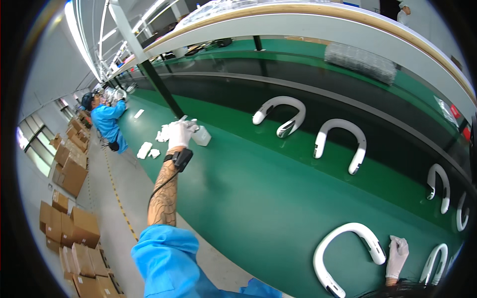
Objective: Wiping and cleaning white U-shaped plastic electronic components on a factory assembly line.
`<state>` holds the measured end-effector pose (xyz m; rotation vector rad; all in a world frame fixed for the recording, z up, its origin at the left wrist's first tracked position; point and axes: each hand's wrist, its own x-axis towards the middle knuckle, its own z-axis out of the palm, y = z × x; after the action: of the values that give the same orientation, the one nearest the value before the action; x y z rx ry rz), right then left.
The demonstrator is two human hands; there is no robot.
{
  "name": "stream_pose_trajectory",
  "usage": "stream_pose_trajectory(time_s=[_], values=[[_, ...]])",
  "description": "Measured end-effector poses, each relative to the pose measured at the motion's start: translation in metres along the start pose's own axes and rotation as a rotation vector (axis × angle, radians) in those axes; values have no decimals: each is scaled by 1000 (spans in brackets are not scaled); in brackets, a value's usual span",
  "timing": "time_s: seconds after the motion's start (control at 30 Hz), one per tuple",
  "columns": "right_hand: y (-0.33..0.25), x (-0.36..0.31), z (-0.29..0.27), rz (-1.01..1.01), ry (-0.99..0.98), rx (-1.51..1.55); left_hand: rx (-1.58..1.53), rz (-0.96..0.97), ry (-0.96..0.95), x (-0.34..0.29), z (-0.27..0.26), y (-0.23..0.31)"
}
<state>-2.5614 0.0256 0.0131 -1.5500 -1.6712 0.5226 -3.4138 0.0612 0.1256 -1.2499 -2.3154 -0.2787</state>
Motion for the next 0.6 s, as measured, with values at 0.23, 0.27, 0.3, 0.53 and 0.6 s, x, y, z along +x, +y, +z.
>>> stream_pose_trajectory(time_s=[0.23,0.27,0.3,0.53,0.6], values=[[-17,1,18,-200,57,-142,-23,18,-68,12,13,-22],[-19,1,21,-208,51,-158,-59,2,-106,17,13,-27],[-15,2,23,-266,66,-184,-40,3,-84,24,17,-32],[-35,1,32,-183,59,-195,77,-43,-80,43,43,-36],[-30,2,42,-200,64,-187,44,-34,-104,51,50,-62]])
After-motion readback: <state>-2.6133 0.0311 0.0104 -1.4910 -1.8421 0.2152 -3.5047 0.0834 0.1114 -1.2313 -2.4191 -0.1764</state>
